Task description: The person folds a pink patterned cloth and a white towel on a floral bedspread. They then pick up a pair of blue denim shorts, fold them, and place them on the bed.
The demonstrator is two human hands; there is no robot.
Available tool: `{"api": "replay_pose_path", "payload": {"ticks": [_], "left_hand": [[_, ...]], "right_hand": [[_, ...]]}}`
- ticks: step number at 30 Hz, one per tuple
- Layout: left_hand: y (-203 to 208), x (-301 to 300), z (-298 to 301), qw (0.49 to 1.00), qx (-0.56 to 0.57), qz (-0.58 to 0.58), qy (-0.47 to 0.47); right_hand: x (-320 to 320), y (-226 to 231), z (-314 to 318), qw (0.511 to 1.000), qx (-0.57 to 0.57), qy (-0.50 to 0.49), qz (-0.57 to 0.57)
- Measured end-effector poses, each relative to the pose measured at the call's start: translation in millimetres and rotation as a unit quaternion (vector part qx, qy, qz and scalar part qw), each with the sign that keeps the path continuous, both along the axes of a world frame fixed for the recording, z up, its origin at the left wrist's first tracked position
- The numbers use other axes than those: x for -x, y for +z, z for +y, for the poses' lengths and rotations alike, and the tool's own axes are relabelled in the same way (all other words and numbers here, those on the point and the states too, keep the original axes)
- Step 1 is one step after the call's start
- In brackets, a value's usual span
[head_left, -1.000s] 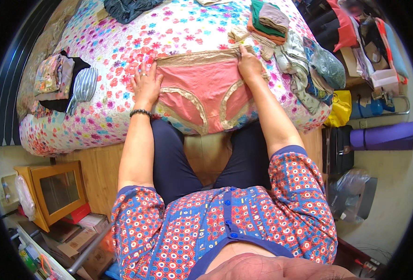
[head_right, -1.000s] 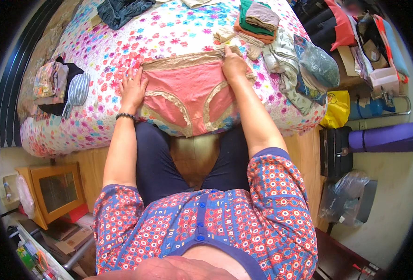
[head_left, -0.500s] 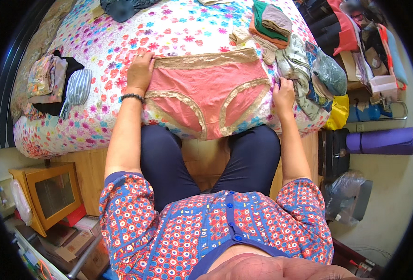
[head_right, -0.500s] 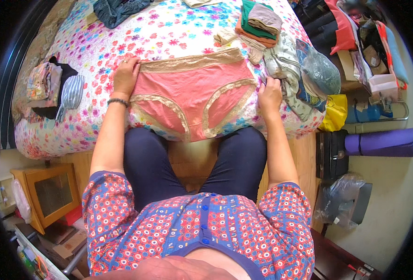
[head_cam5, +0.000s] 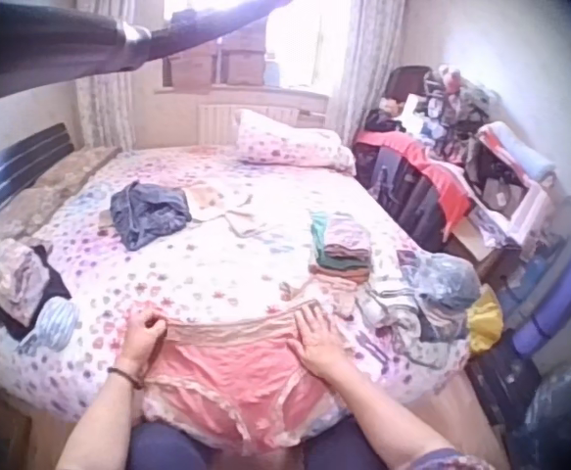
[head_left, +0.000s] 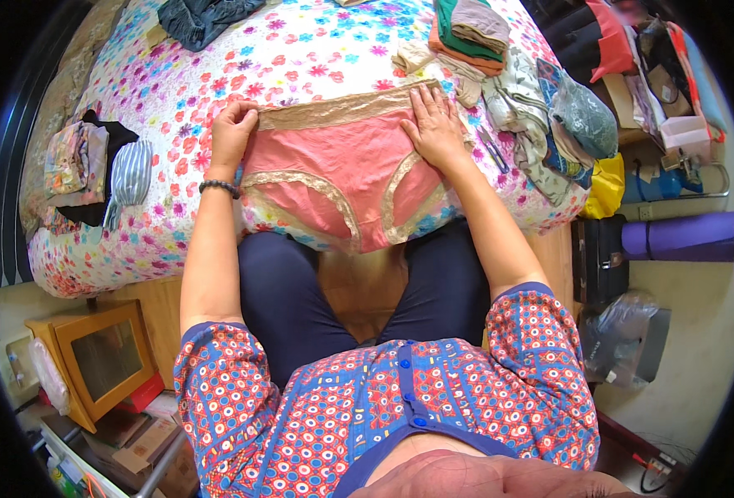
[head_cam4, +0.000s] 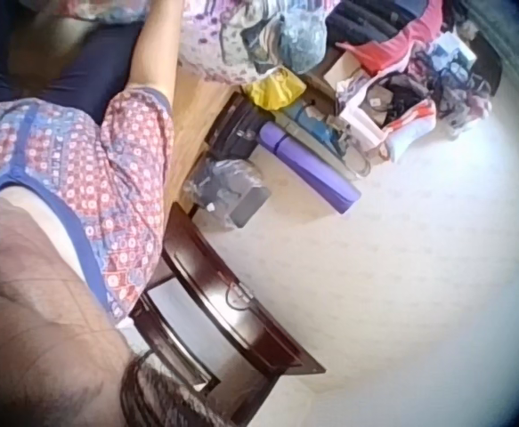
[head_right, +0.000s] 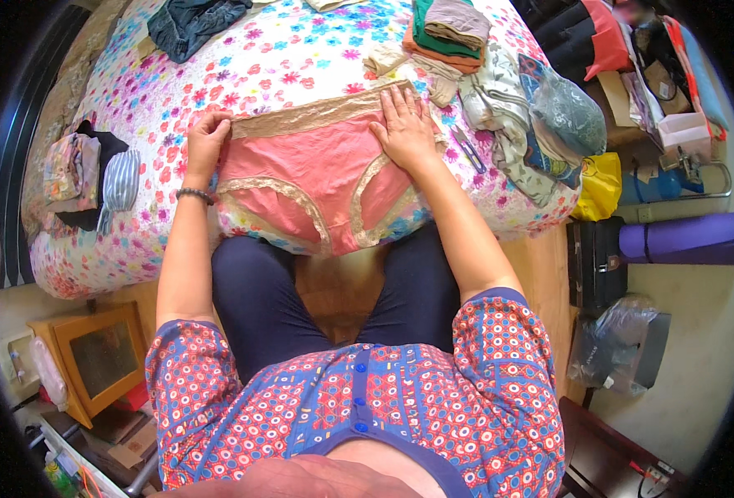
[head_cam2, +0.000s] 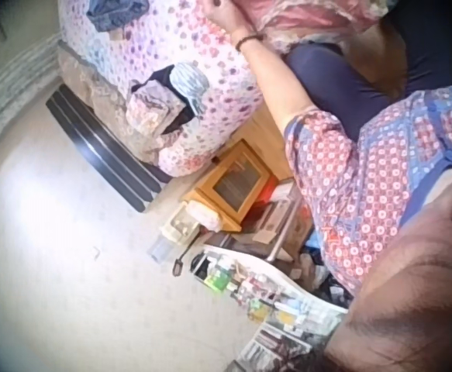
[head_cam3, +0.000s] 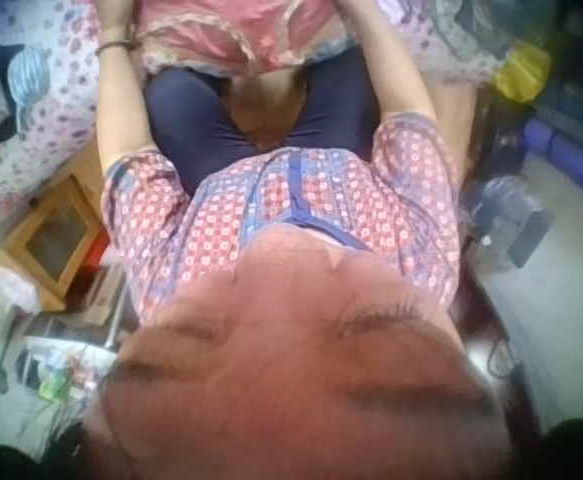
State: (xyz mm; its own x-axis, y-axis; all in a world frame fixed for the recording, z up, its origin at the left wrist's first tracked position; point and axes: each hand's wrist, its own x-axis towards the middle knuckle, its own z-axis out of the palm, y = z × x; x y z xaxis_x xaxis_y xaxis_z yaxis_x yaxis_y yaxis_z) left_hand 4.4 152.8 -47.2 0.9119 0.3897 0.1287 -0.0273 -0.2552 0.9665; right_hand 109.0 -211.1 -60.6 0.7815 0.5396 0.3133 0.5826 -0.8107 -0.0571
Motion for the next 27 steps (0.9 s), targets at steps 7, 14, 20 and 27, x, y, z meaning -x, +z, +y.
{"api": "replay_pose_path", "payload": {"ticks": [7,14,20,27], "left_hand": [[23,-4,20,0.936,0.305,0.062,-0.165],[42,-17,29,0.921,-0.201,0.212,-0.256],[34,-12,41,0.965,-0.039,0.092,-0.243],[38,0,29,0.939,0.238,0.069,-0.237]], "right_hand": [[-1,-10,0,1.0,0.018,-0.012,0.019],[-1,-10,0,0.999,0.013,-0.017,0.027],[-1,-11,1,0.999,0.015,-0.016,0.03],[0,-9,0,1.0,0.001,-0.016,0.025]]}}
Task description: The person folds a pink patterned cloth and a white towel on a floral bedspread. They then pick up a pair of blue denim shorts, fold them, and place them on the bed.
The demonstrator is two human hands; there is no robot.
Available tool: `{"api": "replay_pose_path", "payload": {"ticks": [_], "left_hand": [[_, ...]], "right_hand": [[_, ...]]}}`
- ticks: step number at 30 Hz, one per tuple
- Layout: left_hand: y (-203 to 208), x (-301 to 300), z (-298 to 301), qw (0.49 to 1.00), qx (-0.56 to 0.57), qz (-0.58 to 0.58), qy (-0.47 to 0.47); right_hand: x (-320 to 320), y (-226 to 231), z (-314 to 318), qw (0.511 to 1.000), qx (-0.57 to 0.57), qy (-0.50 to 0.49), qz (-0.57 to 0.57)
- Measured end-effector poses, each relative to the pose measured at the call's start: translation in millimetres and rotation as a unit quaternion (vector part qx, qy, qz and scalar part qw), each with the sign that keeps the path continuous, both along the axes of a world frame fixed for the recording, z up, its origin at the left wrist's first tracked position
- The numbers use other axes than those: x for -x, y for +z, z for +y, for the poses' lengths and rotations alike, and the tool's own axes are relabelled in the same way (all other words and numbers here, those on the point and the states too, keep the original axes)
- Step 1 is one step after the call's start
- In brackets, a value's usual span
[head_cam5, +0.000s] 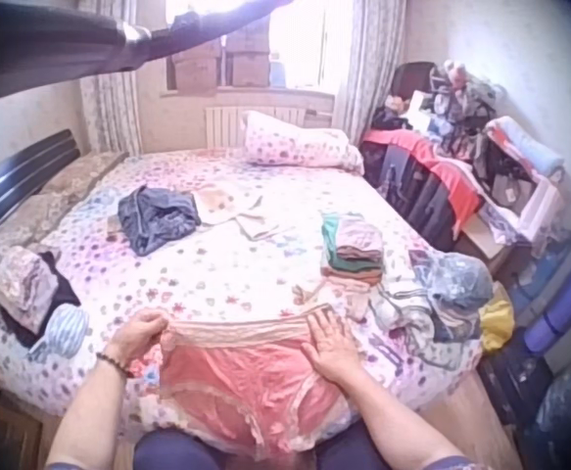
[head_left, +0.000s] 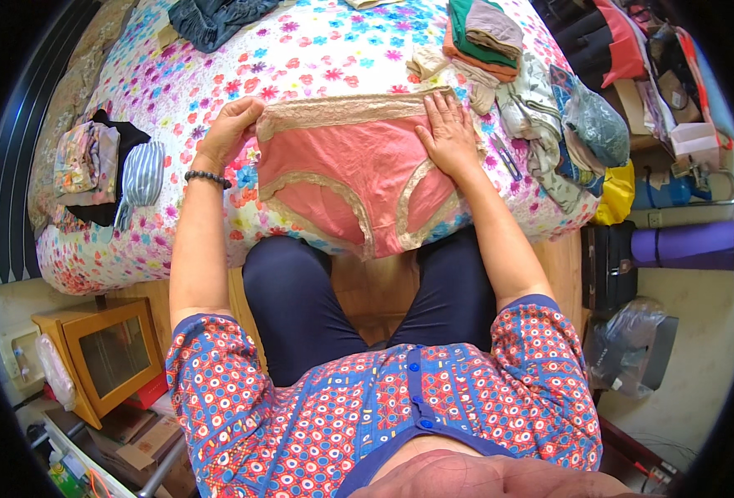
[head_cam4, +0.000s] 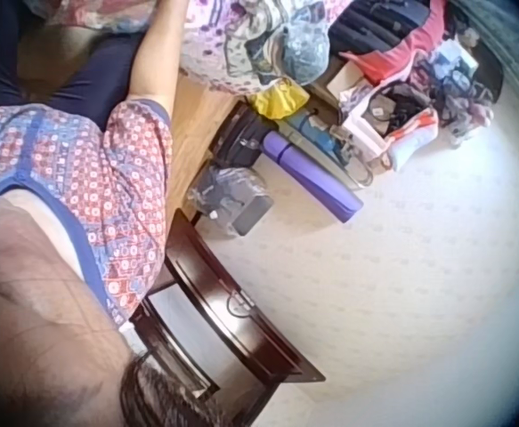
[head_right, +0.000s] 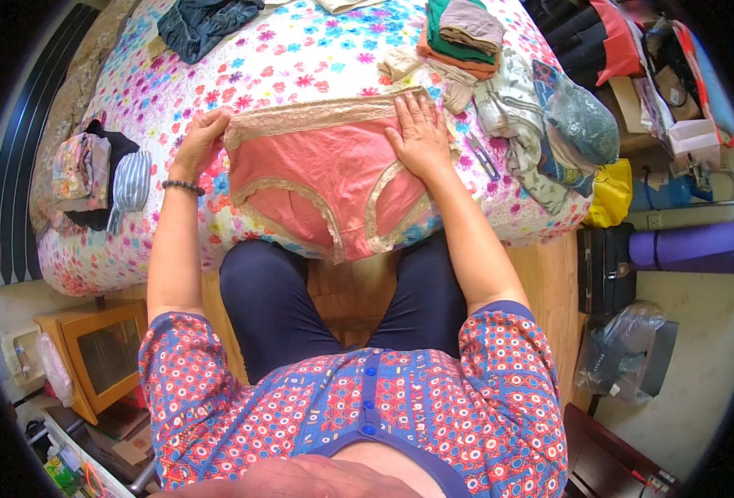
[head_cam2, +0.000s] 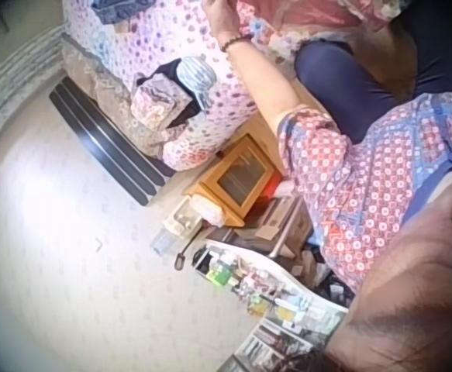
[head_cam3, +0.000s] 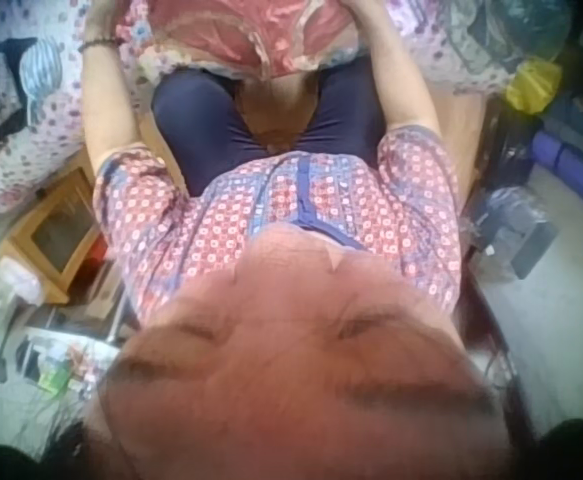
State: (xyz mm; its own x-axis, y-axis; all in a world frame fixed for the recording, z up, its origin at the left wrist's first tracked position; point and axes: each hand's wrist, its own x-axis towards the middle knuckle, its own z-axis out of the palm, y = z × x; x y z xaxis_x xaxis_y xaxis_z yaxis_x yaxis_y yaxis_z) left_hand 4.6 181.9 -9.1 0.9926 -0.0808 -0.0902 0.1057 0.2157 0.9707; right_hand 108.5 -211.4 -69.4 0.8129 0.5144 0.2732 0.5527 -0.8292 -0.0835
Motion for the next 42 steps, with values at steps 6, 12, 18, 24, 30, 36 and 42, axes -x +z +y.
{"api": "replay_pose_path", "payload": {"ticks": [6,12,18,24,30,36,42], "left_hand": [[1,1,1,0.988,0.151,-0.017,-0.024],[25,-7,12,0.917,-0.385,0.023,-0.097],[10,-16,-11,0.764,-0.628,-0.129,0.072],[-30,-9,-5,0.899,-0.353,0.045,0.255],[-35,-1,-18,0.909,-0.363,0.055,0.195],[-44,-10,-19,0.938,-0.111,-0.02,0.327],[-35,-25,17,0.908,-0.346,0.037,0.235]], "right_hand": [[-1,-4,1,1.0,-0.006,0.0,-0.001],[-1,-4,1,1.0,-0.002,-0.003,-0.008],[-2,-2,-1,1.0,-0.019,-0.005,0.001],[-13,23,-8,0.968,-0.242,0.048,-0.054],[-53,17,-5,0.974,-0.192,-0.112,-0.039],[-70,22,10,0.903,-0.399,-0.124,0.1],[-60,25,29,0.96,-0.269,-0.066,-0.037]]}}
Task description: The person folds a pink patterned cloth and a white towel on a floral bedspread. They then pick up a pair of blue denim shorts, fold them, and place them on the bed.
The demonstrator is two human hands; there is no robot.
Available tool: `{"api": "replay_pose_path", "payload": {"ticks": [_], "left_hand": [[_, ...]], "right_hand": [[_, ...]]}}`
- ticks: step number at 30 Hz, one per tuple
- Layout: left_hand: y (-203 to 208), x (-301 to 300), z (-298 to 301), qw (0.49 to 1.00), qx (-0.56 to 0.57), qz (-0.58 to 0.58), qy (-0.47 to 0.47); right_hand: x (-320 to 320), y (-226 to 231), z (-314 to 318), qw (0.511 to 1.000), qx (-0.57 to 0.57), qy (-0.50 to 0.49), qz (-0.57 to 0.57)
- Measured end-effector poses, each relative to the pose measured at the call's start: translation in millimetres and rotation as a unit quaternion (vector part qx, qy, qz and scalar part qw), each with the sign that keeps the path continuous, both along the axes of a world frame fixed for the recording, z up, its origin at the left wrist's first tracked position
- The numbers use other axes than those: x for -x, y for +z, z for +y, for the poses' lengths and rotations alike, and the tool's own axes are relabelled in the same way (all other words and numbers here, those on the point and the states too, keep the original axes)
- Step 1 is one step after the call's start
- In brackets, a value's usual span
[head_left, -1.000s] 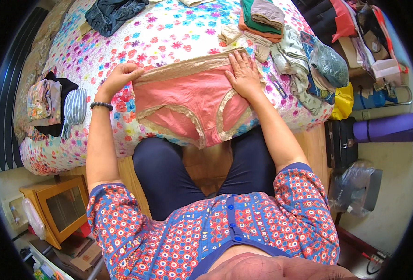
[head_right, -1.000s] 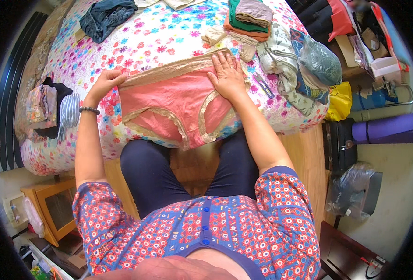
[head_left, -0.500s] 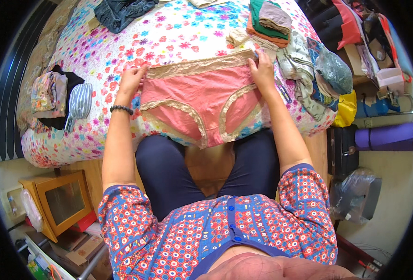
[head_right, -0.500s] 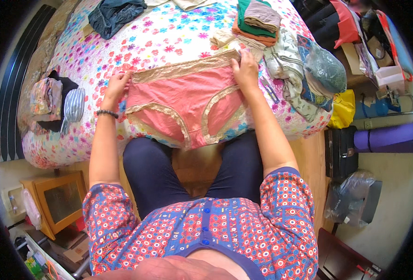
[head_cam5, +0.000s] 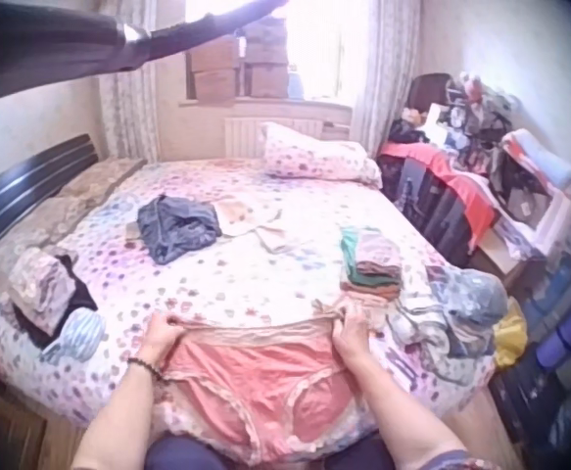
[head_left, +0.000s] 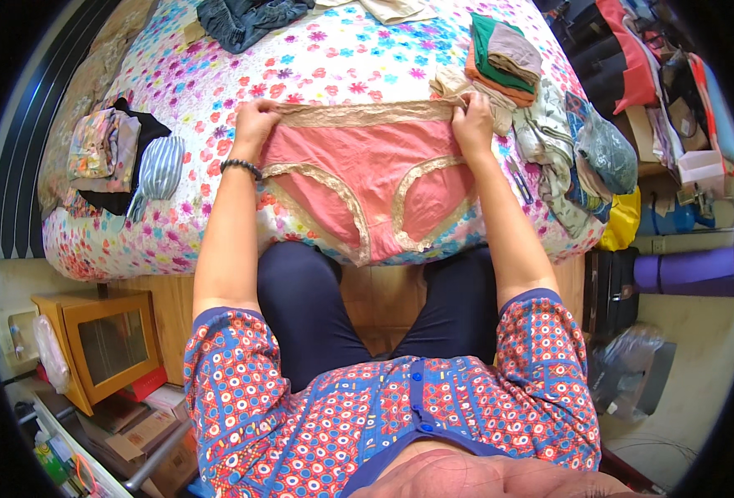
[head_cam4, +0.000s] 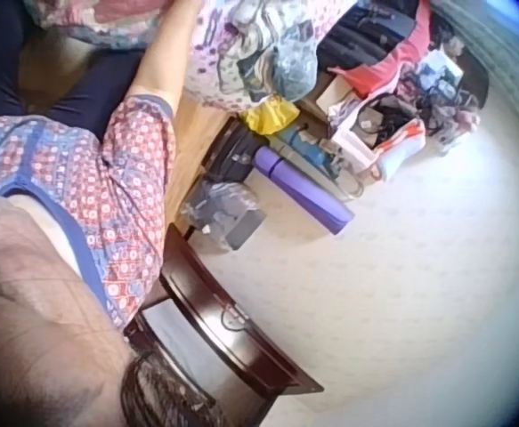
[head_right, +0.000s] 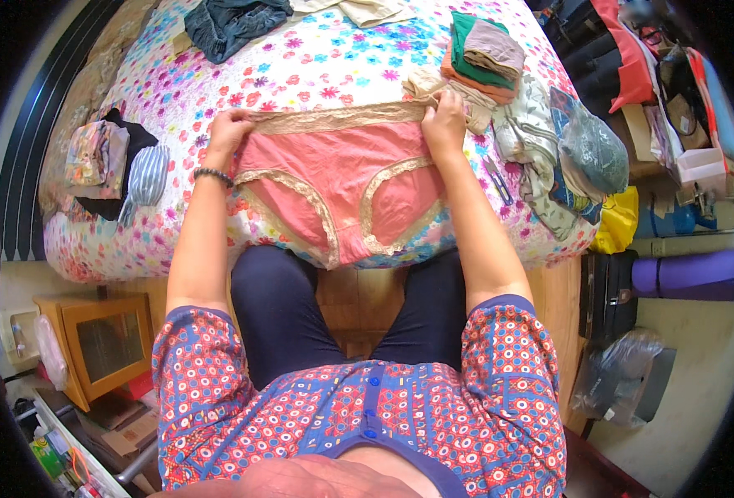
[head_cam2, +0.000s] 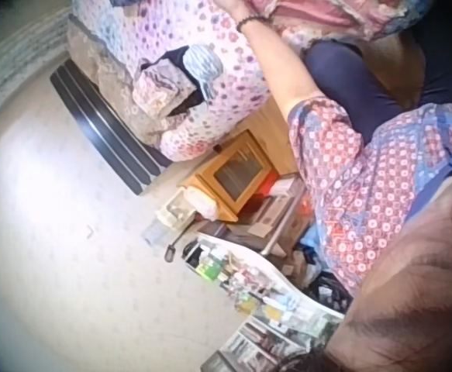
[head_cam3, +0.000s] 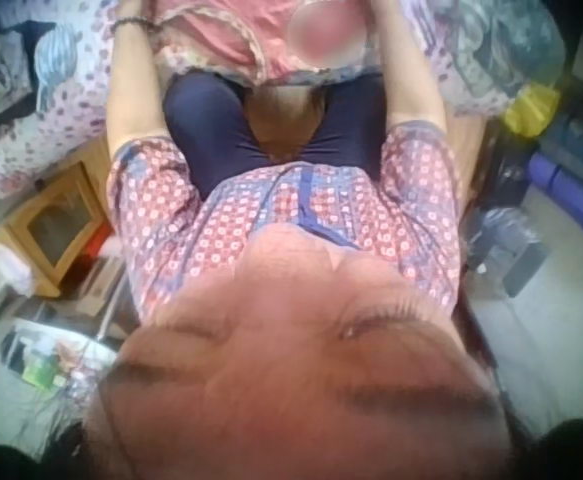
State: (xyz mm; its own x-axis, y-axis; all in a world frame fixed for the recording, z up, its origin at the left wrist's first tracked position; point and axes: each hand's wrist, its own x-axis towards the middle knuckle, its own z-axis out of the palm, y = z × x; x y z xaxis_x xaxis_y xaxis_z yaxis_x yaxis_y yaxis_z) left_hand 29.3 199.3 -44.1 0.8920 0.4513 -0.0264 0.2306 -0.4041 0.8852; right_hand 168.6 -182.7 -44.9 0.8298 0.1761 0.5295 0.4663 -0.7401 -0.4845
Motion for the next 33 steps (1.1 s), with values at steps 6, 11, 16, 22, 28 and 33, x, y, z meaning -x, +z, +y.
{"api": "replay_pose_path", "payload": {"ticks": [6,11,16,22,28,33], "left_hand": [[29,4,-5,0.931,0.357,0.075,-0.032],[20,0,5,0.962,0.266,0.044,-0.032],[31,-12,6,0.986,0.15,0.049,-0.048],[43,-26,-4,0.981,0.131,0.12,0.075],[32,-30,-7,0.909,-0.407,0.091,0.024],[29,-22,8,0.931,-0.359,0.022,0.062]], "right_hand": [[76,21,75,0.97,0.091,0.224,-0.012],[110,7,145,0.923,0.201,0.327,0.02],[115,-16,155,0.931,0.19,0.311,-0.013],[116,-20,154,0.934,0.191,0.302,-0.015],[116,-18,152,0.936,0.178,0.304,-0.016],[116,-18,153,0.935,0.171,0.311,-0.012]]}}
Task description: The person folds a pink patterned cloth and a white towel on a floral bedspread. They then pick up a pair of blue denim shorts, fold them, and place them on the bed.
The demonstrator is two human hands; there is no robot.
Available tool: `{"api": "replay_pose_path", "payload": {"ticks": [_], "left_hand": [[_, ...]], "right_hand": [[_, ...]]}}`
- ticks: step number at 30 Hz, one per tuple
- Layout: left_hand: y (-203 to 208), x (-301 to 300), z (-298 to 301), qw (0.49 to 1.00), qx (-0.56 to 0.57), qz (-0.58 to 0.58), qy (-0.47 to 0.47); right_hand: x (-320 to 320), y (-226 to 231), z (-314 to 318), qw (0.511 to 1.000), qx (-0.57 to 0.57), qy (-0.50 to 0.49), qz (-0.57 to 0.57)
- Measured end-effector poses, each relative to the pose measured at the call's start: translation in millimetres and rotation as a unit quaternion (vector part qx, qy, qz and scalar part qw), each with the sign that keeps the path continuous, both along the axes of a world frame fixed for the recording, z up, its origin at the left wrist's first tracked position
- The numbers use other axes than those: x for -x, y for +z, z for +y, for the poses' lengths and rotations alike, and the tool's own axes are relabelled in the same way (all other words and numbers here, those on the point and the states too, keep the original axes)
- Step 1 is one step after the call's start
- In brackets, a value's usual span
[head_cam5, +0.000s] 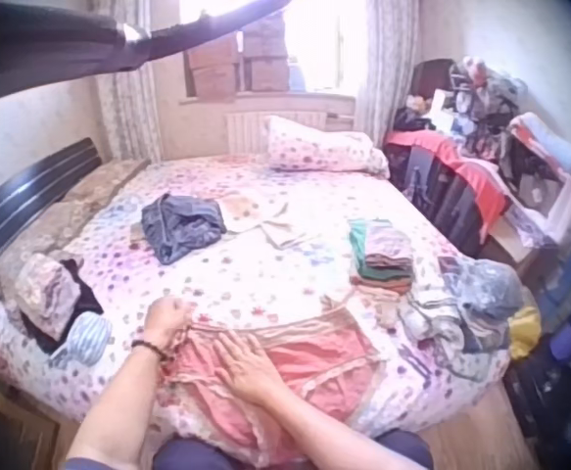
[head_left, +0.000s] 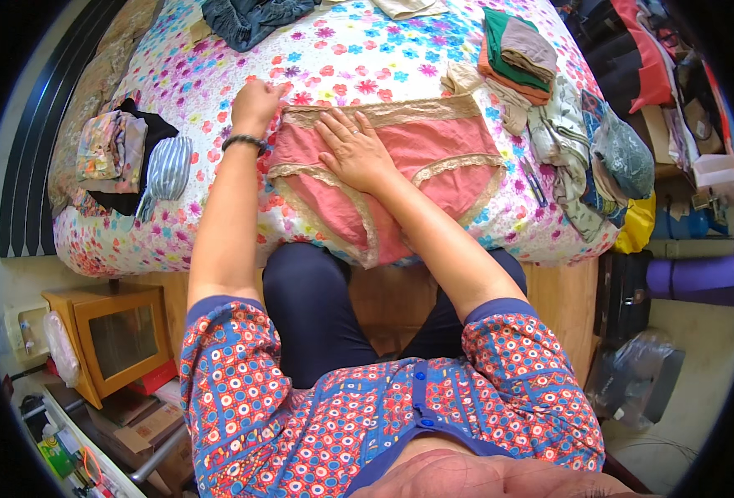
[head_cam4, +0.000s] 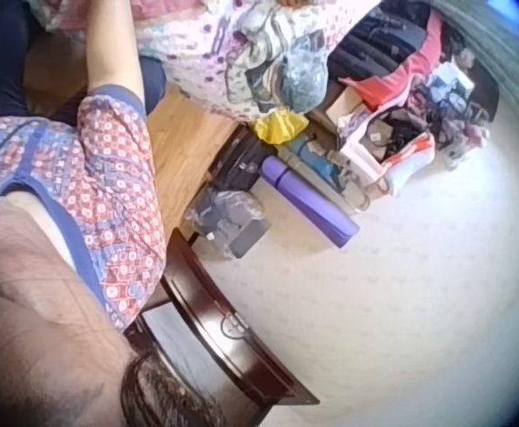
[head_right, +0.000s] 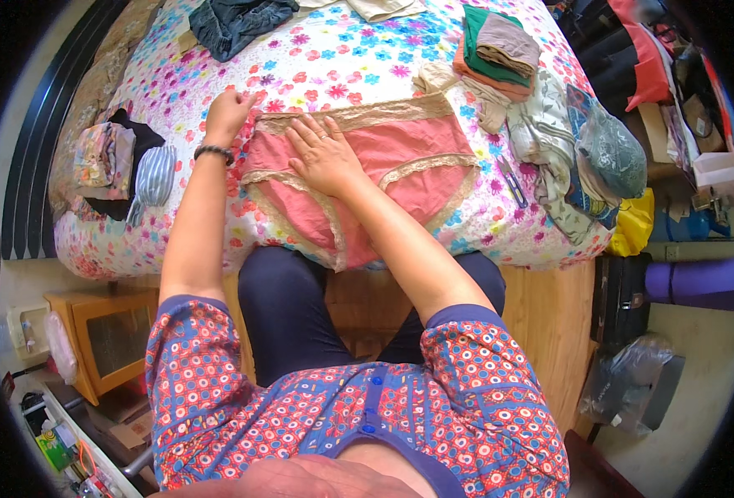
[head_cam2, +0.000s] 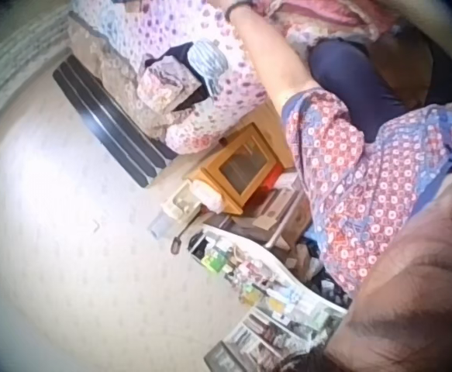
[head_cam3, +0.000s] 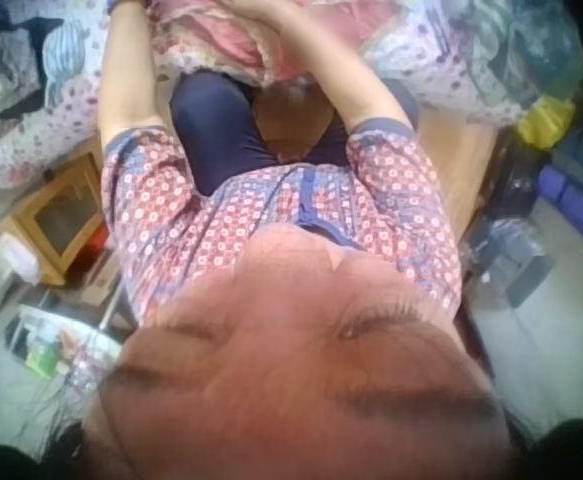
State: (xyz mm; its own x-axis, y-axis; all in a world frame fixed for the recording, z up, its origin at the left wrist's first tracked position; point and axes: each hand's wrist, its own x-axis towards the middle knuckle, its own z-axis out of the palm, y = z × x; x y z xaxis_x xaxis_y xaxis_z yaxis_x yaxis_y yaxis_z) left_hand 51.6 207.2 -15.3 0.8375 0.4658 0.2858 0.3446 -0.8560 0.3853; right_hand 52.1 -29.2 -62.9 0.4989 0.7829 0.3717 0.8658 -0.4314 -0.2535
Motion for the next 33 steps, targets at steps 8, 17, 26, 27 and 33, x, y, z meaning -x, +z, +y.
{"api": "replay_pose_path", "payload": {"ticks": [8,17,26,27,33], "left_hand": [[-17,83,-57,0.975,0.215,-0.061,0.006],[-39,87,-72,0.977,0.145,-0.152,0.025],[-44,93,-71,0.949,0.256,-0.178,0.036],[-44,93,-69,0.946,0.265,-0.182,0.038],[-44,100,-63,0.927,0.308,-0.206,0.051]], "right_hand": [[-12,21,14,0.966,-0.257,-0.009,0.033],[-34,39,103,0.996,-0.001,0.009,-0.09],[-79,29,94,0.851,-0.152,-0.133,0.485],[-81,35,94,0.762,-0.183,-0.128,0.607],[-71,58,105,0.813,-0.061,-0.126,0.566]]}}
